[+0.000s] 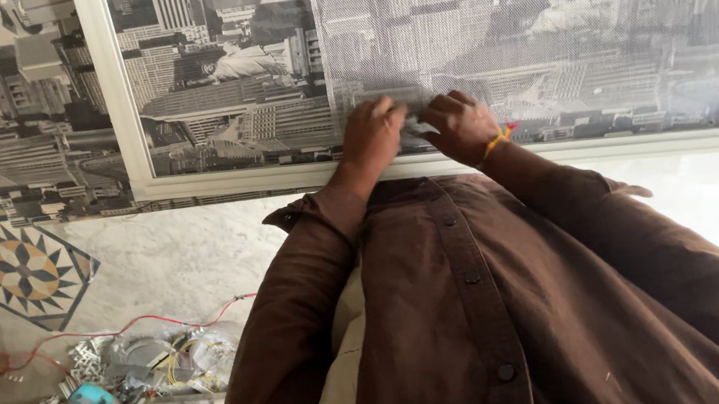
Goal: The person kneels on the floor and fits a sheet of mesh over a rectangular frame, pressing the mesh edges into the frame groove by hand and repositioning the frame. They then use a flat hand tool to press the mesh firmly into the groove along the frame sides and smooth it across the surface.
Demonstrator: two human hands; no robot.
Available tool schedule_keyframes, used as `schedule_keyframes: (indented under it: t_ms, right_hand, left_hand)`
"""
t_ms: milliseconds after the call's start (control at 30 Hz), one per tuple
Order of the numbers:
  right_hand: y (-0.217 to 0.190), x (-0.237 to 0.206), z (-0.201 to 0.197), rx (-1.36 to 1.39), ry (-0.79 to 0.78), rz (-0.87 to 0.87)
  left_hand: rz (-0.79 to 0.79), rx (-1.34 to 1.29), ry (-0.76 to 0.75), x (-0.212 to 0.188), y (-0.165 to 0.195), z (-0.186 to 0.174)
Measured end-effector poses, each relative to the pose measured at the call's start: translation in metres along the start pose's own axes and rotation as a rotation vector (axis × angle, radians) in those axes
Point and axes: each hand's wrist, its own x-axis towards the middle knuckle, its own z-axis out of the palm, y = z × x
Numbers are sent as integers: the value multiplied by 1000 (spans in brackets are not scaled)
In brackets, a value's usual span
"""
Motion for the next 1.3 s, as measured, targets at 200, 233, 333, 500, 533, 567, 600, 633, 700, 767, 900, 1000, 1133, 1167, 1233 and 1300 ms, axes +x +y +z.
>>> schedule_keyframes:
  t_ms: [200, 233, 333, 500, 533, 567, 600, 633, 700, 767, 900, 1000, 1133, 1167, 1233, 1300]
  right_hand:
    - [14, -17, -4, -8, 15, -71]
    - [15, -16, -4, 1, -6, -72]
    - [17, -12, -2, 12, 6, -47]
    - [16, 0, -1, 108, -128, 250]
    - [16, 1, -2, 116, -146, 319]
    - [17, 0, -4, 95, -115, 252]
    - [18, -3, -6, 75, -90, 186]
    - [20, -7, -9, 57, -64, 119]
    - [26, -20, -18, 14, -13, -6]
    - [33, -30, -23, -9, 31, -79]
    - [44, -43, -26, -4, 63, -140]
    - [46, -41, -22, 2, 44, -125]
    - [46, -30, -19, 102, -42, 128]
    - [45, -27, -20, 120, -91, 215]
    - [44, -24, -24, 152, -182, 384]
    - [45, -27, -31, 96, -138, 262]
  left_hand:
    - [23, -20, -74, 7, 22, 2]
    - [7, -42, -97, 7, 24, 1]
    - [-11, -61, -66, 9, 24, 2]
    - [-103, -52, -8, 14, 28, 12]
    - [-104, -50, 34, 16, 29, 14]
    - [-102, -40, 33, 16, 30, 16]
    - [-105, -33, 28, 15, 31, 17]
    - [-108, -22, 23, 15, 32, 17]
    - [-50, 2, 13, 12, 37, 17]
    - [-12, 20, -12, 12, 40, 15]
    - [32, -10, -19, 19, 50, 16]
    - [27, -3, -20, 21, 55, 22]
    - [-17, 7, -12, 29, 57, 38]
    - [-53, 7, -38, 29, 57, 41]
    - [-120, 10, -83, 30, 58, 45]
    - [-83, 42, -59, 30, 59, 46]
